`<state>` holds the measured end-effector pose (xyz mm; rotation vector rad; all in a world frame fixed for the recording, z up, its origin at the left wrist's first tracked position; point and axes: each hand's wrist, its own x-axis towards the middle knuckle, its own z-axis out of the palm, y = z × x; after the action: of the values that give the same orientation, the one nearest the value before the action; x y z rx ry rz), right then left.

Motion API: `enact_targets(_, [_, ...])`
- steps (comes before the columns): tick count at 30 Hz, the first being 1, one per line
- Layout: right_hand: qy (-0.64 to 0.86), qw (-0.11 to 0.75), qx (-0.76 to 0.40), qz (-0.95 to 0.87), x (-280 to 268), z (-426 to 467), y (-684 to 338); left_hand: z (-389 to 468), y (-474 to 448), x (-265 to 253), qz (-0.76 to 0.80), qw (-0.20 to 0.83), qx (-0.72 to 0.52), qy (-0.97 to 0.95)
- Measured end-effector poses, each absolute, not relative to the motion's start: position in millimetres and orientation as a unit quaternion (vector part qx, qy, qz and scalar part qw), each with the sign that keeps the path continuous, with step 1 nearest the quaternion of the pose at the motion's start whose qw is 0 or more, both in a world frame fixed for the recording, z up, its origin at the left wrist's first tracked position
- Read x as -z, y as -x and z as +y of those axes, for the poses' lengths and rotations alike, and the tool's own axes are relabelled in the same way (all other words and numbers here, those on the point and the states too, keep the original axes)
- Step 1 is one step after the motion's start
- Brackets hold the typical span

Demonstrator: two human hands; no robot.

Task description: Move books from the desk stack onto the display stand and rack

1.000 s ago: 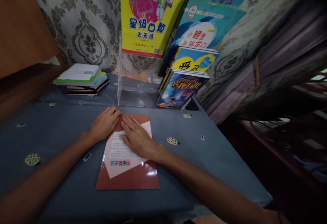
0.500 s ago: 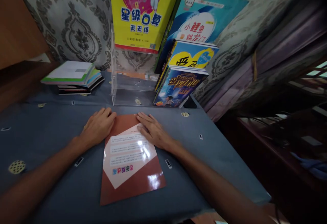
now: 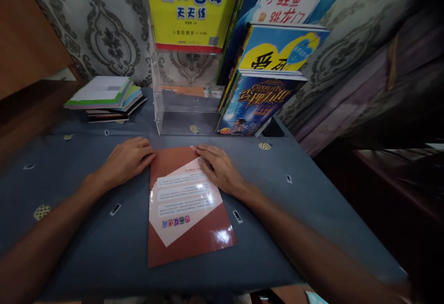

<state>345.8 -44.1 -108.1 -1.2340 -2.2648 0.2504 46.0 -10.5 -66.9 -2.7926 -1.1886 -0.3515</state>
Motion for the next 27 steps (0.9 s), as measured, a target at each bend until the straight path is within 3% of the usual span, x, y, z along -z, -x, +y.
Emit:
enact_targets(10, [0.461,0.259,-0.077,-0.845,104,-46,-342,-16,-43,58,-0.359,0.042,0.059,0.93])
enact_targets(27, [0.474,0.253,-0.066,-0.841,99,-47,-338,-16,-74,68,-0.306,-0.019,0.134,0.942])
